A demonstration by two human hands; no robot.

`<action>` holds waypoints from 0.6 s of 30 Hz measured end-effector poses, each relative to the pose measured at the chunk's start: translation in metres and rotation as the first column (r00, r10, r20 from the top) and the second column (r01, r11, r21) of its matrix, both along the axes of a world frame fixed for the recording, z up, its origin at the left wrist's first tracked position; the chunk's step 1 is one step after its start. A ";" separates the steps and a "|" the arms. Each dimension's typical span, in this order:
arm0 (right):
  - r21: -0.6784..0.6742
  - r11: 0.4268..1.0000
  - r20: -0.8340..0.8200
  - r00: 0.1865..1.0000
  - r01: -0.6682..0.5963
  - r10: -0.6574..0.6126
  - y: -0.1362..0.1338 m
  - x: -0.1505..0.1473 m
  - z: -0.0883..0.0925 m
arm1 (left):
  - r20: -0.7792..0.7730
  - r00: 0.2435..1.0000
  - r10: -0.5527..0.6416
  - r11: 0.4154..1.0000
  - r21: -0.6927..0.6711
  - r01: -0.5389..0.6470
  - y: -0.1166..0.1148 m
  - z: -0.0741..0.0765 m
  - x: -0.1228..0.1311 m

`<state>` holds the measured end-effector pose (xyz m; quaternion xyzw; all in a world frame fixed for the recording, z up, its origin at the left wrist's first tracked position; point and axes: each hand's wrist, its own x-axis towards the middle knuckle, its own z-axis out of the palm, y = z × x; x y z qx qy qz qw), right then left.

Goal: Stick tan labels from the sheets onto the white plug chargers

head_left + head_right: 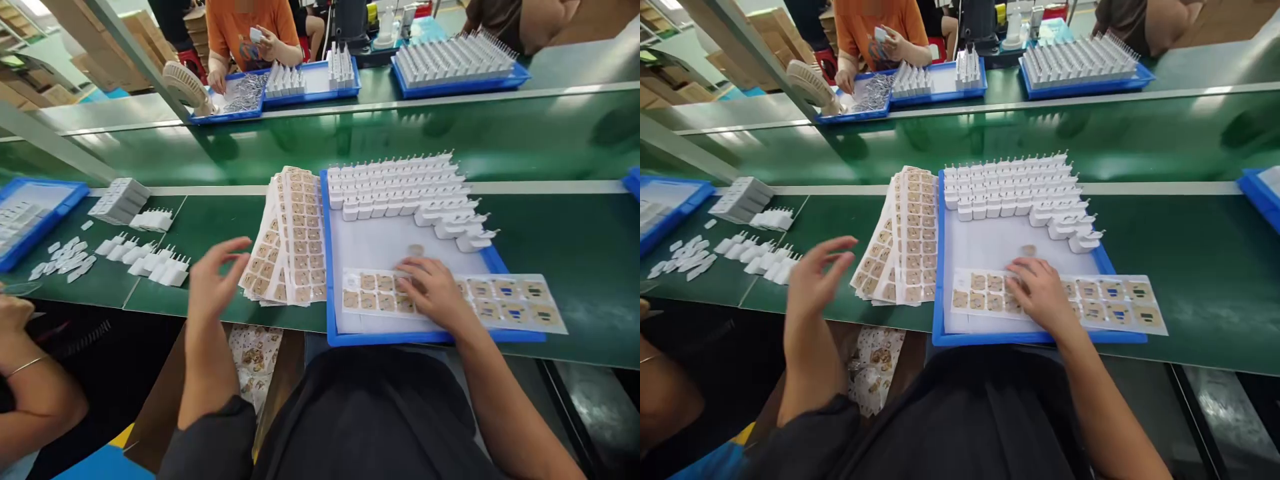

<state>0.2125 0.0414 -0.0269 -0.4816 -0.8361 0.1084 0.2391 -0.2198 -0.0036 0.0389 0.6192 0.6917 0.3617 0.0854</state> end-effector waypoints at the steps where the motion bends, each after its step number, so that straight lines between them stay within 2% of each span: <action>1: -0.004 1.000 0.025 1.000 -0.011 0.012 -0.002 -0.002 0.001 | 0.053 0.997 -0.062 0.998 -0.005 0.062 -0.009 -0.004 0.027; 4: -0.012 0.999 0.057 0.998 -0.040 0.041 -0.005 -0.004 0.002 | 0.155 0.960 -0.232 0.969 -0.044 0.242 -0.018 -0.021 0.093; 7: -0.017 0.998 0.044 0.997 -0.059 0.060 -0.007 -0.004 0.003 | 0.138 0.933 -0.334 0.934 -0.085 0.347 -0.012 -0.035 0.131; 10: -0.008 0.996 0.070 0.994 -0.084 0.084 -0.010 -0.006 0.004 | 0.064 0.934 -0.351 0.926 -0.129 0.356 -0.005 -0.043 0.147; 14: -0.020 0.989 0.103 0.984 -0.144 0.145 -0.013 -0.010 0.006 | -0.055 0.926 -0.372 0.913 -0.202 0.355 -0.003 -0.046 0.155; 18: -0.087 0.979 0.030 0.981 -0.186 0.189 -0.013 -0.008 0.010 | -0.018 0.915 -0.404 0.890 -0.237 0.389 -0.006 -0.048 0.165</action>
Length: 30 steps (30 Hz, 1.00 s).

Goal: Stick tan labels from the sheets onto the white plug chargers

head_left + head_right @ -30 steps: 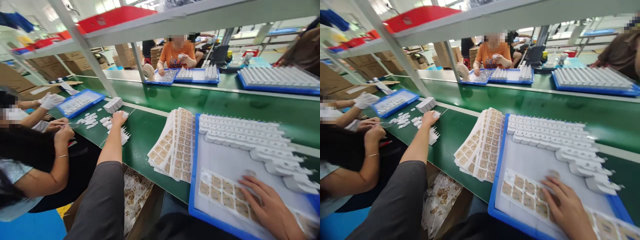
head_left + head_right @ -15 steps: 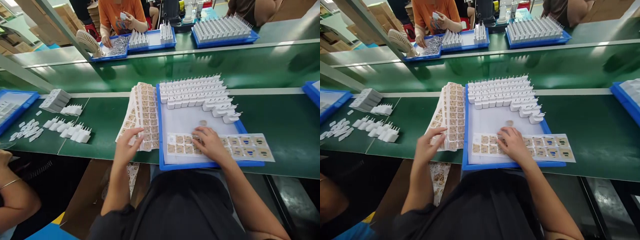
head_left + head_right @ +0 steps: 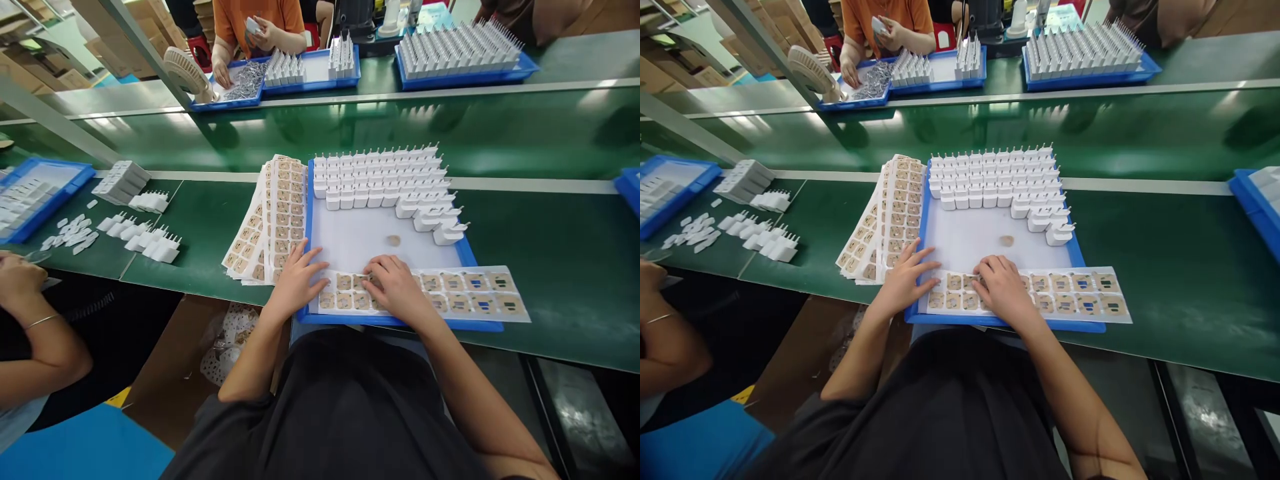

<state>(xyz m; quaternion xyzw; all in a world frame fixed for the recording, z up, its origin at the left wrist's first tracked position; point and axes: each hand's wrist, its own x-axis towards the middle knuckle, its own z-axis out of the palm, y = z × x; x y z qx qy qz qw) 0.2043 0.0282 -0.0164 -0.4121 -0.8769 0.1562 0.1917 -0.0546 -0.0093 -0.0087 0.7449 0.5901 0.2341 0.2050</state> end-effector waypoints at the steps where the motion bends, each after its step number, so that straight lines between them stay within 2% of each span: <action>1: -0.022 1.000 -0.023 1.000 -0.001 0.001 0.000 0.002 0.001 | 0.042 0.999 0.007 1.000 -0.014 -0.006 -0.001 0.001 0.003; 5: -0.063 0.996 -0.136 0.989 0.055 -0.063 0.003 0.009 0.004 | 0.234 0.963 0.133 0.990 -0.078 -0.118 -0.008 0.009 0.010; 7: -0.068 0.993 -0.172 0.980 0.094 -0.104 0.003 0.011 0.005 | 0.280 0.936 0.214 0.976 -0.102 -0.193 -0.010 0.014 0.011; 9: -0.053 0.992 -0.182 0.976 0.113 -0.121 0.003 0.011 0.006 | 0.301 0.923 0.241 0.969 -0.127 -0.212 -0.011 0.016 0.011; 13: 0.100 0.986 -0.206 0.972 0.133 -0.110 -0.004 -0.001 0.015 | 0.363 0.903 0.229 0.969 -0.172 -0.176 -0.011 0.018 0.013; 17: 0.168 0.983 -0.324 0.938 -0.068 0.120 -0.019 -0.026 0.025 | 0.445 0.855 0.268 0.952 -0.258 -0.164 -0.012 0.020 0.017; 19: 0.206 0.971 -0.342 0.921 -0.121 0.187 -0.025 -0.037 0.026 | 0.520 0.806 0.281 0.944 -0.303 -0.134 -0.013 0.021 0.018; 24: 0.225 0.971 -0.351 0.923 -0.081 0.158 -0.031 -0.047 0.020 | 0.751 0.588 0.300 0.914 -0.402 0.047 -0.013 0.022 0.021; 27: 0.210 0.975 -0.384 0.911 -0.075 0.153 -0.031 -0.048 0.018 | 0.773 0.543 0.328 0.897 -0.436 0.079 -0.012 0.022 0.022; 30: 0.209 0.975 -0.411 0.898 -0.078 0.160 -0.030 -0.048 0.018 | 0.772 0.540 0.336 0.896 -0.439 0.070 -0.011 0.020 0.023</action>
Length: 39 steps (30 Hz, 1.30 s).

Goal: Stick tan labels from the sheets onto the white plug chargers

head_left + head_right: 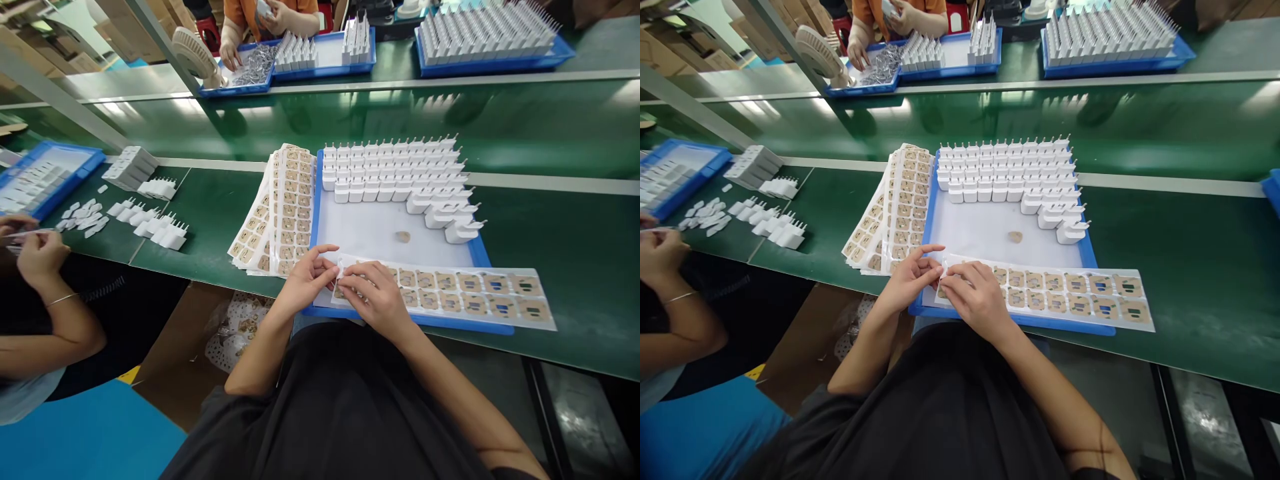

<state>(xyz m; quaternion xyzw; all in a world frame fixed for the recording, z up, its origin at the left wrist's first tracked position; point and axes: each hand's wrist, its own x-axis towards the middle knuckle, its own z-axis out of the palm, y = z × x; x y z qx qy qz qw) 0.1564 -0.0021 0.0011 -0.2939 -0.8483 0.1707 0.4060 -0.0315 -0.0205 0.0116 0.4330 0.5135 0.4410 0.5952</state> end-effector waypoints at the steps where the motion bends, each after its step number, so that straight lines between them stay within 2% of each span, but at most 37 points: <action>1: 0.002 1.000 -0.005 1.000 -0.003 0.003 0.000 0.001 -0.001 | -0.008 1.000 0.001 1.000 0.008 -0.001 0.000 -0.001 0.000; 6: 0.011 0.997 -0.018 0.997 -0.070 0.070 0.002 0.011 -0.003 | -0.140 0.989 -0.041 0.997 0.054 0.049 0.004 0.000 0.002; 9: -0.016 0.997 -0.052 0.996 -0.071 0.070 0.003 0.017 -0.002 | -0.193 0.978 -0.080 0.994 0.052 0.091 0.004 0.004 0.005; 15: -0.133 0.991 -0.113 0.993 0.002 -0.017 0.003 0.017 -0.001 | -0.108 0.982 -0.154 0.988 -0.004 0.155 -0.004 0.013 0.009; 20: -0.215 0.977 -0.129 0.992 -0.011 -0.017 0.003 0.017 -0.001 | -0.040 0.987 -0.156 0.988 -0.005 0.156 -0.004 0.013 0.011; 28: -0.447 0.893 -0.123 0.992 -0.057 0.002 0.004 0.020 0.004 | -0.013 0.979 -0.203 0.977 0.072 0.203 -0.005 0.007 0.012; 39: -0.592 0.802 -0.156 0.988 -0.086 -0.009 0.004 0.026 0.003 | -0.081 0.981 -0.177 0.980 0.083 0.184 -0.005 0.006 0.012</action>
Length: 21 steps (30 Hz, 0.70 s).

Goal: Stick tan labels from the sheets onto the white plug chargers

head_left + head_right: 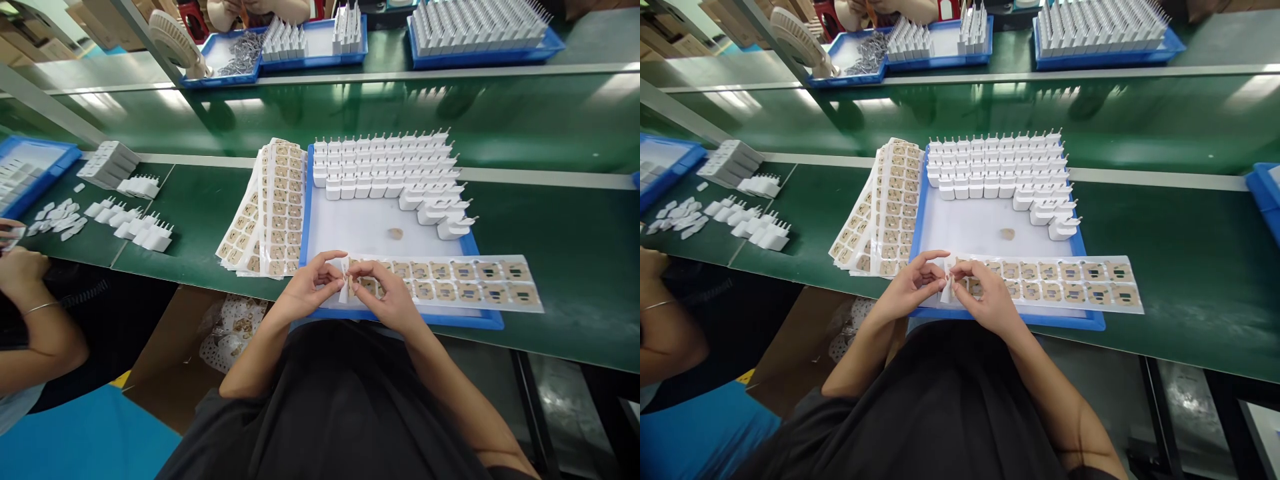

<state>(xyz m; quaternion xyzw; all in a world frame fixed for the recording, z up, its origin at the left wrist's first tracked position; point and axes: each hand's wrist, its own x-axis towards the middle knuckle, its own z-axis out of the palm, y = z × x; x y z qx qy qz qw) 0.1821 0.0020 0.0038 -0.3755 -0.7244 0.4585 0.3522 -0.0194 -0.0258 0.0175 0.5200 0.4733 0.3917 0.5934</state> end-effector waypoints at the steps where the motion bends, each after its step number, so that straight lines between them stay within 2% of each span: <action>1: -0.012 1.000 -0.002 1.000 -0.010 0.010 0.000 0.000 0.001 | 0.009 1.000 -0.002 1.000 0.001 0.002 0.000 -0.001 -0.001; 8: -0.051 0.997 -0.042 0.998 -0.059 0.056 0.002 0.001 0.003 | 0.069 0.997 -0.018 1.000 0.010 0.017 0.000 -0.005 -0.005; 15: -0.048 0.998 -0.066 0.997 0.030 -0.033 0.002 -0.002 -0.003 | 0.069 0.997 -0.016 1.000 0.012 0.016 -0.001 -0.005 -0.006; 18: -0.053 0.995 -0.108 0.990 0.083 -0.089 0.001 -0.001 -0.004 | -0.052 0.999 0.014 0.999 0.043 -0.011 0.000 -0.004 -0.009; 21: -0.086 0.975 -0.175 0.961 0.204 -0.216 0.000 0.010 -0.004 | -0.354 0.933 0.055 0.992 0.124 -0.011 -0.001 -0.003 -0.017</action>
